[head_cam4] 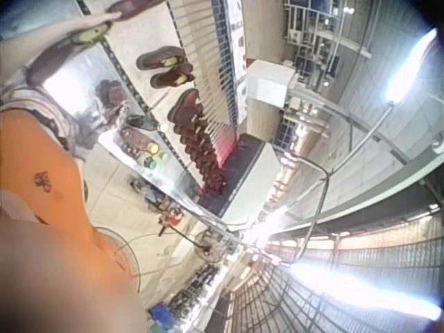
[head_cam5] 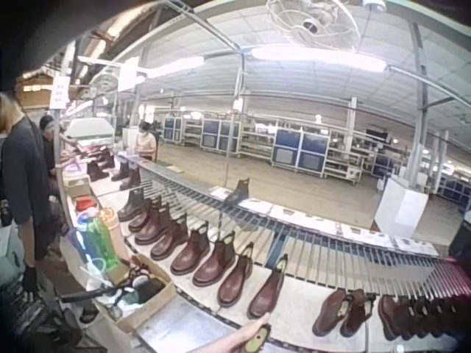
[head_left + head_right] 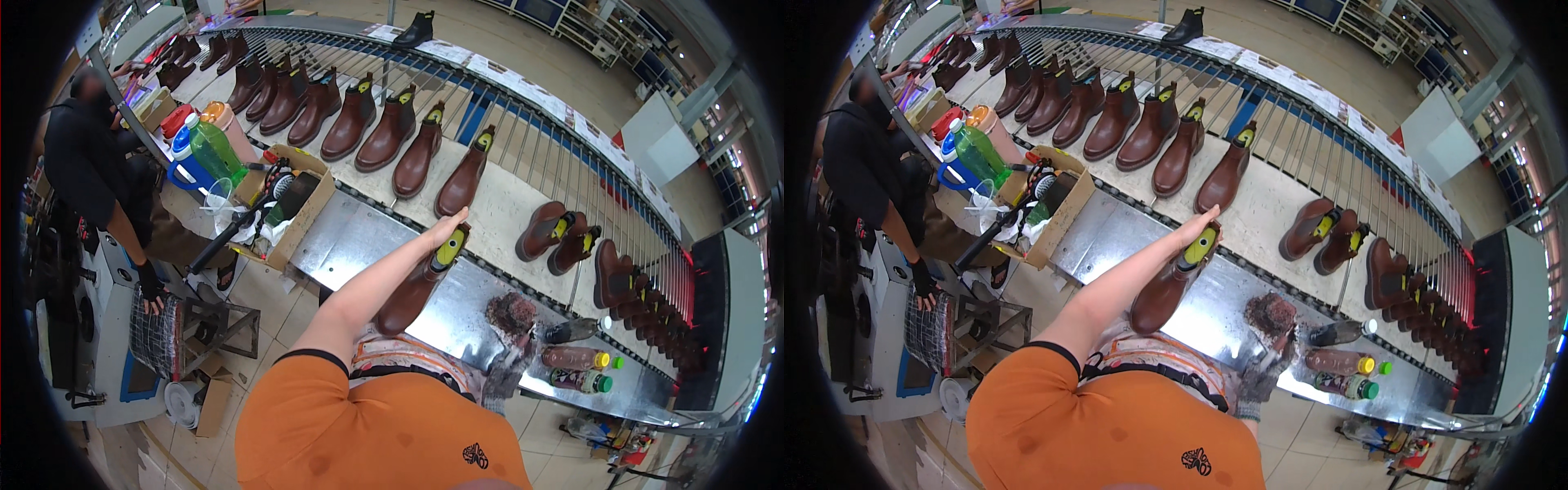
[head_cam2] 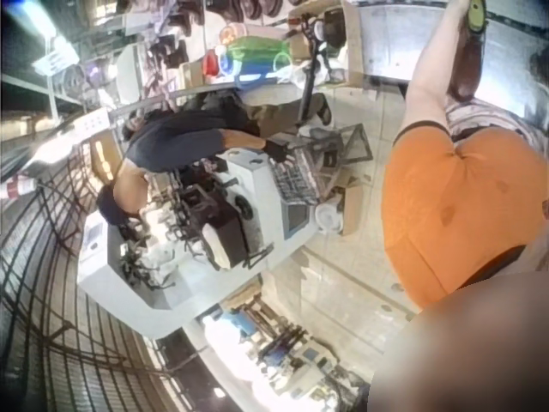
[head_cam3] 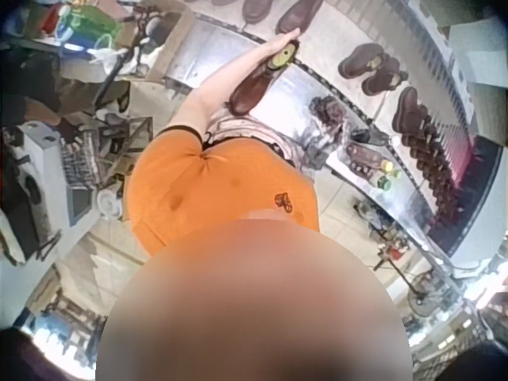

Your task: The recorder is inspecting brown boots on a conveyor belt, cleaning and polishing them with a brush and cloth.

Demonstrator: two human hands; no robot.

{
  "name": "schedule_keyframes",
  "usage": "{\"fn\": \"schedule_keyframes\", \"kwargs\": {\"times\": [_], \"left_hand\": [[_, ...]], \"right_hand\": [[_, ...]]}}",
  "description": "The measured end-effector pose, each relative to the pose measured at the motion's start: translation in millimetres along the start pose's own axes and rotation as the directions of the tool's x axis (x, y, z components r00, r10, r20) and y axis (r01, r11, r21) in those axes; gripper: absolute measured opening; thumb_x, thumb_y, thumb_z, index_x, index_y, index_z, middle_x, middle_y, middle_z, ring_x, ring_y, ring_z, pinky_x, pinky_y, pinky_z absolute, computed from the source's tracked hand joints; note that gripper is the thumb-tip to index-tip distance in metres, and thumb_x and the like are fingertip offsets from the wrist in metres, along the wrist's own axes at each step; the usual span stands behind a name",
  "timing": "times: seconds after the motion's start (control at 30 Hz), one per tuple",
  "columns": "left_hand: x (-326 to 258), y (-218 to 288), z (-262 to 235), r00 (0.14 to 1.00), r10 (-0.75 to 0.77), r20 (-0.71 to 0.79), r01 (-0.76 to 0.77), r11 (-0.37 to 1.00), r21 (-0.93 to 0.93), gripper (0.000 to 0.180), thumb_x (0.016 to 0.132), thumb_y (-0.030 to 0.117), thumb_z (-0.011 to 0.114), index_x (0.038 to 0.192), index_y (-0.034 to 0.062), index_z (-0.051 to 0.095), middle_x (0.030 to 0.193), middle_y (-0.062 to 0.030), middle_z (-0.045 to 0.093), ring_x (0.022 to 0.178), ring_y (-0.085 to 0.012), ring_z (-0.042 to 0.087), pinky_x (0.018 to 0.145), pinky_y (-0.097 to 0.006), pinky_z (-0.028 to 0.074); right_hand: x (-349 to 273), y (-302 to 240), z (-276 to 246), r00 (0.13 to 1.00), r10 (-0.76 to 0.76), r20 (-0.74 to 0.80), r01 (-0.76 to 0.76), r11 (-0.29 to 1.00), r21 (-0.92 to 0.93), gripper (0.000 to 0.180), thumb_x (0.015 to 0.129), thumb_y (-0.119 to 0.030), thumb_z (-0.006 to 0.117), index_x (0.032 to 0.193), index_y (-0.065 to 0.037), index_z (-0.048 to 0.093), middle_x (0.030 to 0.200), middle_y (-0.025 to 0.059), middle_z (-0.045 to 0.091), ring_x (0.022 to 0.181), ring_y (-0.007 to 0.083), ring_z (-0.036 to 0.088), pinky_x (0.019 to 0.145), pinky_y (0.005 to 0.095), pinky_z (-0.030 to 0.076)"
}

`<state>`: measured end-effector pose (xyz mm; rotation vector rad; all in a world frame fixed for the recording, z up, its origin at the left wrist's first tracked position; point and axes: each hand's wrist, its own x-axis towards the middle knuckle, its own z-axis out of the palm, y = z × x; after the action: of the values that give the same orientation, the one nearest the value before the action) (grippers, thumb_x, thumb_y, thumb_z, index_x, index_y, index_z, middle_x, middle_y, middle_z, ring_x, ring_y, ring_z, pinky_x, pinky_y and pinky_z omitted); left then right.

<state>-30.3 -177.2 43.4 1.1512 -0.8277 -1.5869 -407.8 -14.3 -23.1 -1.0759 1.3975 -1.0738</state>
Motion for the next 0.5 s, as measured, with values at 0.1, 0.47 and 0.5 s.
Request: {"fn": "schedule_keyframes", "kwargs": {"times": [0.1,0.47,0.5], "left_hand": [[-13.9,6.1,8.3,0.979,0.199,0.038,-0.200,0.979,0.048,0.066,0.092,0.056,0.037,0.063,0.0016,0.063,0.059,-0.0074,0.060,0.060,-0.0170,0.058,0.062,-0.029,0.047],[-109.3,65.6,11.3,0.610,0.681,0.406,-0.653,0.722,-0.230,0.042,0.078,0.036,0.051,0.049,0.0069,0.055,0.055,-0.0068,0.055,0.084,-0.0256,0.051,0.100,-0.041,0.024],[-109.8,65.3,13.6,0.608,0.678,0.413,-0.650,0.724,-0.231,0.042,0.078,0.036,0.051,0.049,0.0069,0.055,0.055,-0.0068,0.055,0.084,-0.0256,0.051,0.100,-0.041,0.024]], "right_hand": [[20.5,51.8,30.9,0.991,-0.059,0.119,0.038,0.985,0.171,0.063,0.085,-0.008,0.051,0.141,-0.012,0.023,0.074,0.0023,0.058,0.058,0.0107,0.052,0.049,0.0244,0.043],[-8.0,6.2,47.6,0.990,-0.015,0.139,-0.006,0.989,0.147,0.070,0.087,0.001,0.044,0.145,-0.022,0.011,0.083,0.0064,0.054,0.049,0.0076,0.045,0.047,0.0231,0.044],[-9.4,8.5,45.8,0.988,-0.036,0.148,0.004,0.978,0.210,0.070,0.087,0.001,0.044,0.145,-0.022,0.010,0.084,0.0065,0.053,0.049,0.0077,0.045,0.047,0.0231,0.044]]}}
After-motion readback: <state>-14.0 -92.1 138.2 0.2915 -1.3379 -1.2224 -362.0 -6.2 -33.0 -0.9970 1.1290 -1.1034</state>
